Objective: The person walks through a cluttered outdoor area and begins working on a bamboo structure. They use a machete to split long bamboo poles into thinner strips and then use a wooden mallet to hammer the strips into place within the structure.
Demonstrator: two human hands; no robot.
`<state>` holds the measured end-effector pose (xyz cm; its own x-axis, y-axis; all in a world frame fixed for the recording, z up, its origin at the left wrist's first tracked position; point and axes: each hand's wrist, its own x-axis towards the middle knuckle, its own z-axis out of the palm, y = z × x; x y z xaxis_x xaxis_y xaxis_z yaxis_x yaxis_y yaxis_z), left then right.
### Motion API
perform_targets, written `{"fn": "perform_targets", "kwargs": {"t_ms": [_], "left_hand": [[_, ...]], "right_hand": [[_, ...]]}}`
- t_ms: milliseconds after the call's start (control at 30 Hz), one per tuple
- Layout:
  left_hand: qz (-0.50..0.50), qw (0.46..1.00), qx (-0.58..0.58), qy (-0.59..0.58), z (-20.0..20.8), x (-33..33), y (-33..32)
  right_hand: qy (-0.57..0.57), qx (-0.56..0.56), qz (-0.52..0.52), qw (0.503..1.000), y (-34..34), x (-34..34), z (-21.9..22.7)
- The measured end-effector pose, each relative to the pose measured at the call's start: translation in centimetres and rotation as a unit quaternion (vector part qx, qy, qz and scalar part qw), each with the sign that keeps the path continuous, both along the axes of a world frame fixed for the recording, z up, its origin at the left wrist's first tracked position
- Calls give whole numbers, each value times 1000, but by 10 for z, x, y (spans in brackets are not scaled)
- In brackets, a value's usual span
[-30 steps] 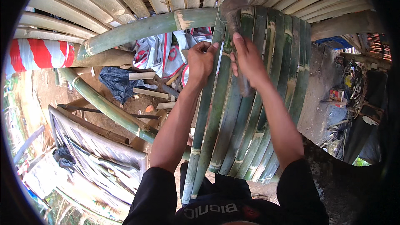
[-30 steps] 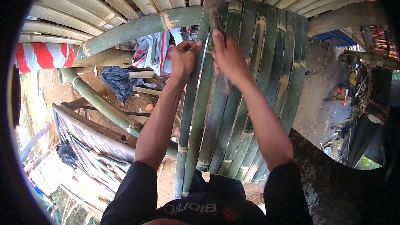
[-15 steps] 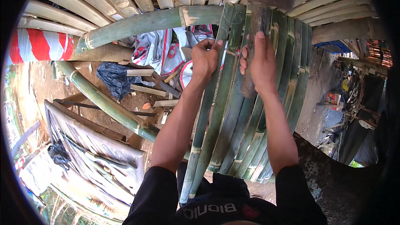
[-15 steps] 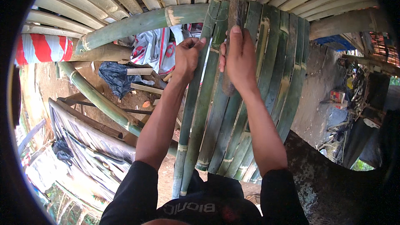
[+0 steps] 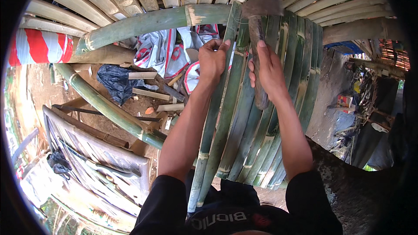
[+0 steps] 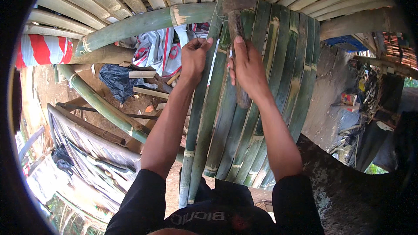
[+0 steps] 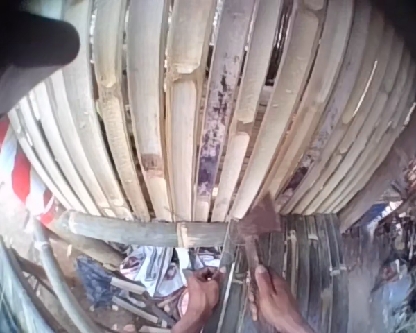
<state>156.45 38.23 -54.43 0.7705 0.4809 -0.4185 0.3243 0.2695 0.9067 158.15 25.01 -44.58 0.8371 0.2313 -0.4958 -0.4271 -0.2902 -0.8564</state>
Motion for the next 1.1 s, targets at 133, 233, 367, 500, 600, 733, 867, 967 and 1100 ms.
{"fn": "perform_targets", "kwargs": {"t_ms": [133,233,367,500,600,733,867,967,1100], "left_hand": [[-8,1000,-15,0,4,0,-2],[8,1000,14,-12,1,4,3],[-17,1000,3,14,-2,0,0],[-8,999,33,-28,-12,1,-1],[-2,1000,-1,-30,-8,4,1],[10,1000,-3,-14,-3,1,-3],[-6,1000,16,-4,2,-1,-2],[-7,1000,13,6,-4,-1,-1],[-10,1000,4,4,6,-24,4]], "right_hand": [[-57,-39,28,997,2,19,-13],[-7,-31,52,998,6,41,-10],[-24,-24,20,999,4,21,-5],[19,-22,41,999,6,42,-10],[-16,-41,26,999,6,31,-12],[45,-19,48,998,-2,36,-6],[43,-16,57,997,-12,29,-6],[38,-11,67,997,-16,27,-5],[-34,-93,-1,995,-58,-46,11]]}}
